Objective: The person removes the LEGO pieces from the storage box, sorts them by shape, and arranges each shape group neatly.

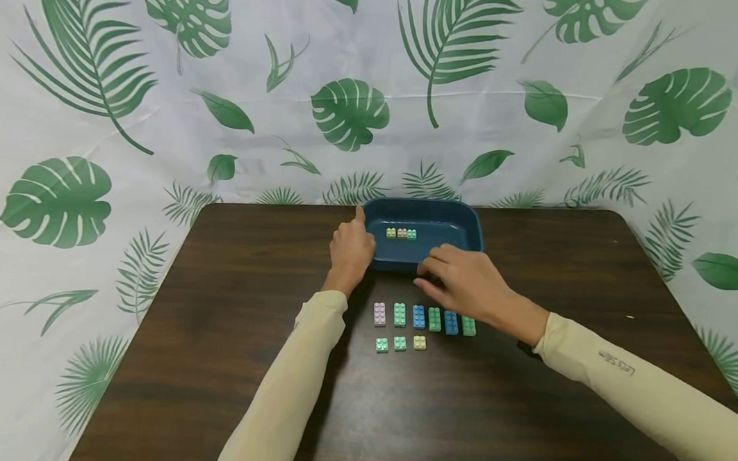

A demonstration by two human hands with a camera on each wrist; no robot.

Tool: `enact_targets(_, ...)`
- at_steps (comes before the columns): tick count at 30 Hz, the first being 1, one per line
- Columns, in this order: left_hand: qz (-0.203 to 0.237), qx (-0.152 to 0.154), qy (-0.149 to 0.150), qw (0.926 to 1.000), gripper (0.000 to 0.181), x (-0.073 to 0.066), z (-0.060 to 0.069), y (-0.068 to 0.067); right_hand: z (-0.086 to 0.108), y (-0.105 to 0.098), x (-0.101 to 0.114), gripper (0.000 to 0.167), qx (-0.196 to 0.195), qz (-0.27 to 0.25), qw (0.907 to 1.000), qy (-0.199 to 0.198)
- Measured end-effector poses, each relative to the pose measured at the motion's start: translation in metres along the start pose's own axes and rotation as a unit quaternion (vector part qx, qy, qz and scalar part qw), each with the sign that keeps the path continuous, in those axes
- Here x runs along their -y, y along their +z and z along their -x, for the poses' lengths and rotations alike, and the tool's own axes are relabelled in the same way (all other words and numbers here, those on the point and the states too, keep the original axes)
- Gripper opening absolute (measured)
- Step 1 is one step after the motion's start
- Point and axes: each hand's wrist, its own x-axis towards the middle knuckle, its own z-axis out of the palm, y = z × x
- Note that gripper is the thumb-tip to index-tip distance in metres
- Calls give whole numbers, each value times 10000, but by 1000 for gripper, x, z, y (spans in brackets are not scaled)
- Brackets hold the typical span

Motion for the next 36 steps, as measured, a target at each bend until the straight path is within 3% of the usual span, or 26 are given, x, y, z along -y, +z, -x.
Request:
enact_targets(3,39,-27,-161,9999,66,5,1,-2,-13,13,-22,18,-319,-50,9992,224)
enact_targets(6,32,-27,-188,9998,66,8,1,-3,-23,25,-40,20,-315,-102,9974,638)
enact_targets(12,74,10,-93,9999,67,4,0,-1,-33,45,-66,28,143,-21,9885,1508)
enact_targets(16,-2,-14,-105,9999,67,-1,1,1,-40,54,-76,31,601,-67,9815,1814)
enact_targets(21,-57,-92,-137,9998,67,-2,0,2,-51,64,-80,32,1085,-245,9746,1944)
enact_targets(36,-37,35,-143,9999,67,-2,-3,4,-53,75,-82,28,1385,-48,9733,1829)
